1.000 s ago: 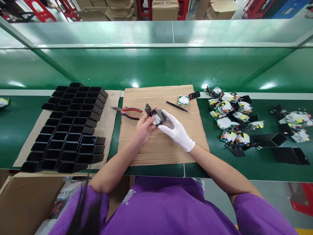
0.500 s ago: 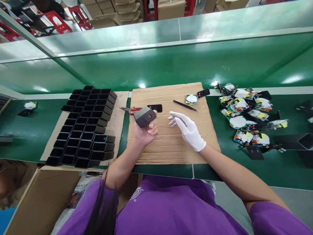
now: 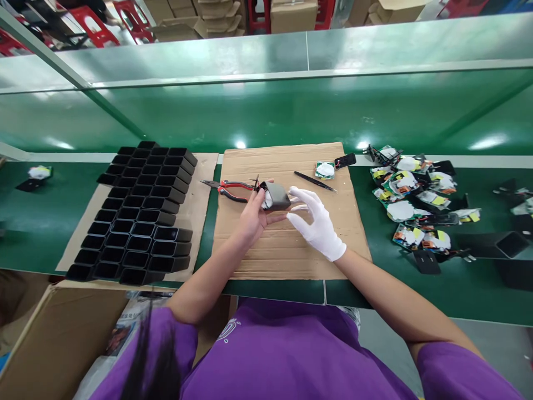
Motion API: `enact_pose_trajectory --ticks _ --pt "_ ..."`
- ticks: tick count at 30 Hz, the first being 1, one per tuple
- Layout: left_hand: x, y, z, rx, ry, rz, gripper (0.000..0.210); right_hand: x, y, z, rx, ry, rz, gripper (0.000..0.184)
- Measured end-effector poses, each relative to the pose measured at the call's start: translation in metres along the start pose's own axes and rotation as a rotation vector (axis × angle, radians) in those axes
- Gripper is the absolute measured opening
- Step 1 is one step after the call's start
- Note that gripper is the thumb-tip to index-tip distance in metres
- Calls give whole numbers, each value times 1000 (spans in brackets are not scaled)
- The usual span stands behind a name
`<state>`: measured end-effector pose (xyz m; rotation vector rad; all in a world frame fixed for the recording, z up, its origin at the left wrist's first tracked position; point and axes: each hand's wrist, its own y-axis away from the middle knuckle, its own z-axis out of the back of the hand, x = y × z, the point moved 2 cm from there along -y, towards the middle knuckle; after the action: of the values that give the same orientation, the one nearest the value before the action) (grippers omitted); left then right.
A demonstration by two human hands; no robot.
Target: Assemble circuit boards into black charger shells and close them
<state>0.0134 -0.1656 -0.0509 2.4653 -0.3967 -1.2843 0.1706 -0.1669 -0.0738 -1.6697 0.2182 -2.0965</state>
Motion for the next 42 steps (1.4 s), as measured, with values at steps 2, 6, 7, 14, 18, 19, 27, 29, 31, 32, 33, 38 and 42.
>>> enact_pose_trajectory --ticks 2,6,7,14,18,19,27,29,31,32,33,38,42 --pt "4 0 -2 15 -15 -15 45 0 1 -1 13 107 61 52" --pt "7 1 0 86 -35 -8 50 -1 0 0 -16 206 103 49" --pt "7 1 1 108 -46 -10 52 -1 -1 1 -30 214 104 47" --pt "12 -5 8 162 -175 -198 59 4 -2 6 -53 356 145 48" --pt "17 -9 12 87 -255 -344 53 9 -1 6 -64 527 247 47" --pt "18 -9 13 78 -270 -378 52 10 -1 6 -70 573 268 46" --pt "18 -9 17 86 -357 -508 54 14 -2 4 -24 797 356 42" --pt "18 -9 17 99 -359 -516 56 14 -1 4 9 749 331 44" --pt "18 -9 17 120 -339 -522 56 15 1 4 24 611 282 48" --pt "18 -9 16 133 -325 -518 56 15 1 5 17 518 249 51" --pt "19 -9 16 145 -311 -508 55 15 2 6 5 427 217 54" --pt "20 -10 15 152 -269 -471 53 14 3 10 -47 328 217 52" --pt "20 -9 14 123 -284 -478 50 14 2 9 7 478 266 48"
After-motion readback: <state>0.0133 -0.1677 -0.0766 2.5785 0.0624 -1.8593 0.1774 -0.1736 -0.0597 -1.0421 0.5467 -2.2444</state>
